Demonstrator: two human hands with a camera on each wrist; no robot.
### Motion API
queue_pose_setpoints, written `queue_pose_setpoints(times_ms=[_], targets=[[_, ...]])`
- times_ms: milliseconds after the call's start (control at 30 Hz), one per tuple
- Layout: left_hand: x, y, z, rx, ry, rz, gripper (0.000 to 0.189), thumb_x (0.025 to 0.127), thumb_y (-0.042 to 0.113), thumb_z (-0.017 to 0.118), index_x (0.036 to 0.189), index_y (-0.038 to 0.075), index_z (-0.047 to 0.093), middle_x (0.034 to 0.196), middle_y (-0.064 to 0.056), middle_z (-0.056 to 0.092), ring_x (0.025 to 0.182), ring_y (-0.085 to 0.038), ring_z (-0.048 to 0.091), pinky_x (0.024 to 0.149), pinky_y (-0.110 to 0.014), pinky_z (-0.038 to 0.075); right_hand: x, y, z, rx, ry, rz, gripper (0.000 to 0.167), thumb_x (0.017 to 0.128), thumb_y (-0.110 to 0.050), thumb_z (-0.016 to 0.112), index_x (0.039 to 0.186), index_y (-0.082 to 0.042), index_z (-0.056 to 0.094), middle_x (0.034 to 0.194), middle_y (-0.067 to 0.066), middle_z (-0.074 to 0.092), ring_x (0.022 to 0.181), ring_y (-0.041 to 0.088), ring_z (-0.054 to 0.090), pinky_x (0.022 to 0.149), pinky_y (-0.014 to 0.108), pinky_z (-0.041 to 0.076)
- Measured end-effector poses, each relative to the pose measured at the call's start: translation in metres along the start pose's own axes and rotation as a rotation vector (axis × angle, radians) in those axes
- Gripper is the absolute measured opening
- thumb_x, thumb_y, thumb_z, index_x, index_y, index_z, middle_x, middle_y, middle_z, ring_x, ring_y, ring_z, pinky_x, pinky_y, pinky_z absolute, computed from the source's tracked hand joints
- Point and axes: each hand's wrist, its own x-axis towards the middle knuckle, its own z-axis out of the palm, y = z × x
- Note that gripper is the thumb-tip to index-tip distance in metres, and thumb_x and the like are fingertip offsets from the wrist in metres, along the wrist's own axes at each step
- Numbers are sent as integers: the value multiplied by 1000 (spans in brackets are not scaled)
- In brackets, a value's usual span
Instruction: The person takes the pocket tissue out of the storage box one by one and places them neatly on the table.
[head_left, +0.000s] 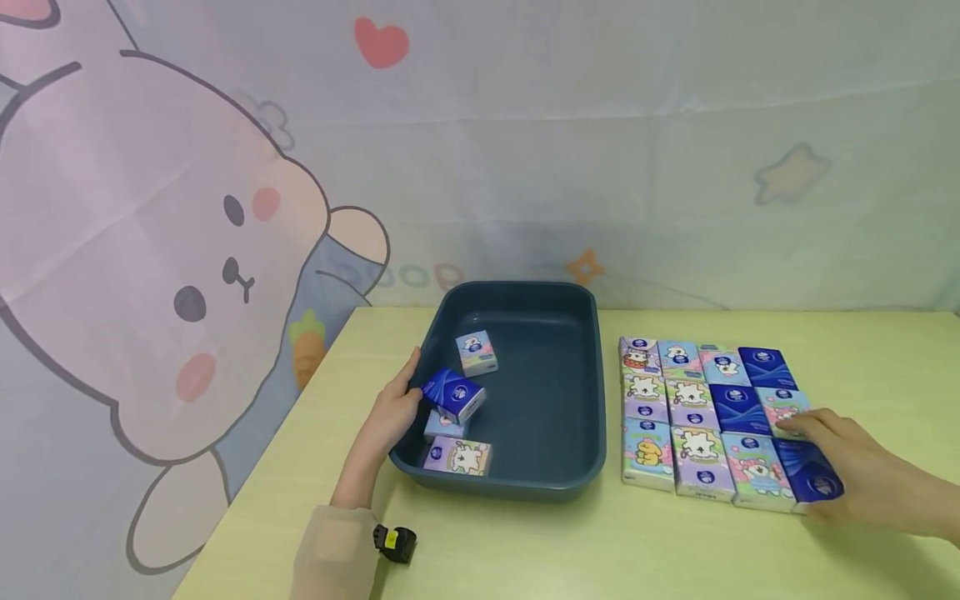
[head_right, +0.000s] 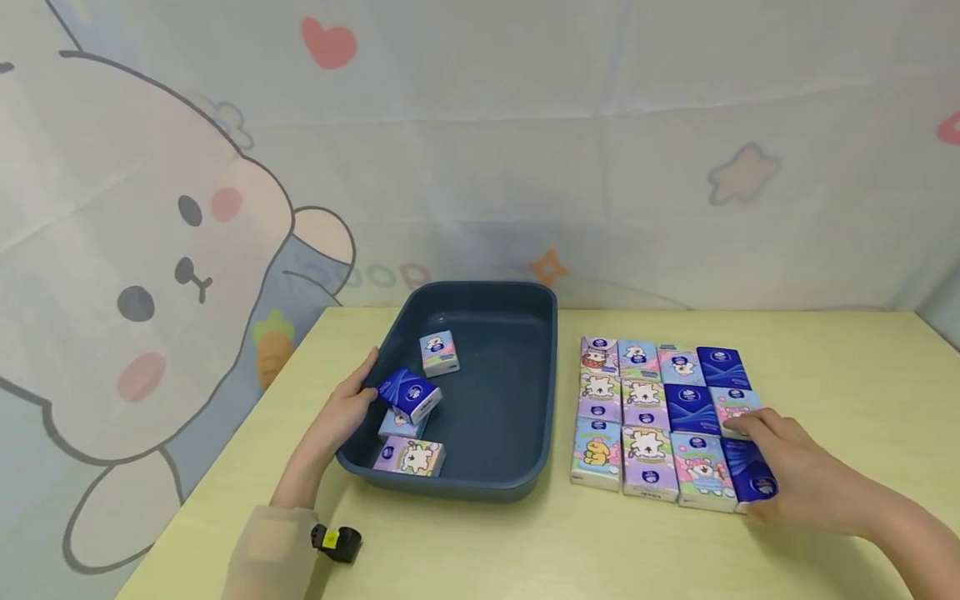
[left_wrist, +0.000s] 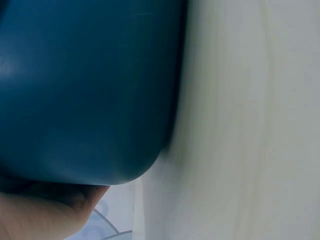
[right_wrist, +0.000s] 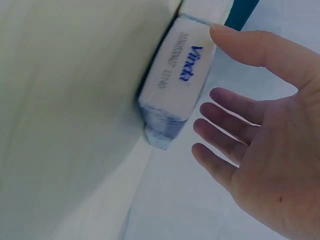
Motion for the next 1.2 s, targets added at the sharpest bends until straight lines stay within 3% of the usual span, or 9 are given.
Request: queue_pose_setpoints(times_ms=[200, 367, 567, 767, 967, 1200], targets=[[0, 0, 1, -3, 2, 2, 61, 98, 10, 33, 156, 19, 15, 163, -6, 15, 150, -32, 12, 120, -53, 12, 6, -13, -11, -20, -20, 47, 90, 63, -24, 86, 135, 1, 38, 131, 30, 42, 116, 49, 40, 91, 69, 40], [1, 0, 1, -3, -1, 4, 61, 98, 10, 33, 156, 18, 15, 163, -6, 15, 150, -32, 11, 120, -52, 12, 11, -33, -20, -15, 21, 16, 80, 69, -23, 83, 133, -1, 40, 131, 28, 44, 118, 48, 43, 90, 68, 42], [0, 2, 1, -5, -2, 2, 61, 98, 11, 33, 156, 19, 15, 163, -6, 15, 150, -32, 12, 120, -53, 12, 26, -65, -33, 20, 64, -80, 71, 76, -20, 78, 135, -3, 42, 135, 19, 46, 126, 41, 41, 94, 63, 43], [0, 2, 1, -2, -1, 3, 61, 98, 10, 33, 156, 19, 14, 163, -7, 15, 150, -33, 12, 120, -53, 12, 44, -100, -41, -2, 115, -231, 63, 77, -17, 77, 132, -8, 46, 133, 7, 52, 126, 32, 47, 97, 54, 47], [1, 2, 0, -1, 3, 0, 61, 98, 10, 33, 156, 20, 15, 163, -7, 16, 150, -33, 12, 120, -54, 13, 67, -126, -41, 46, 58, -265, 57, 83, -20, 71, 133, -8, 46, 131, 4, 53, 122, 26, 52, 97, 46, 50], [-1, 1, -1, 6, -1, 20, 63, 97, 9, 34, 155, 19, 15, 162, -7, 16, 150, -31, 12, 121, -51, 12, 95, -141, -27, 152, -7, -269, 56, 88, -18, 66, 138, -8, 43, 143, 10, 46, 137, 34, 39, 107, 55, 40]])
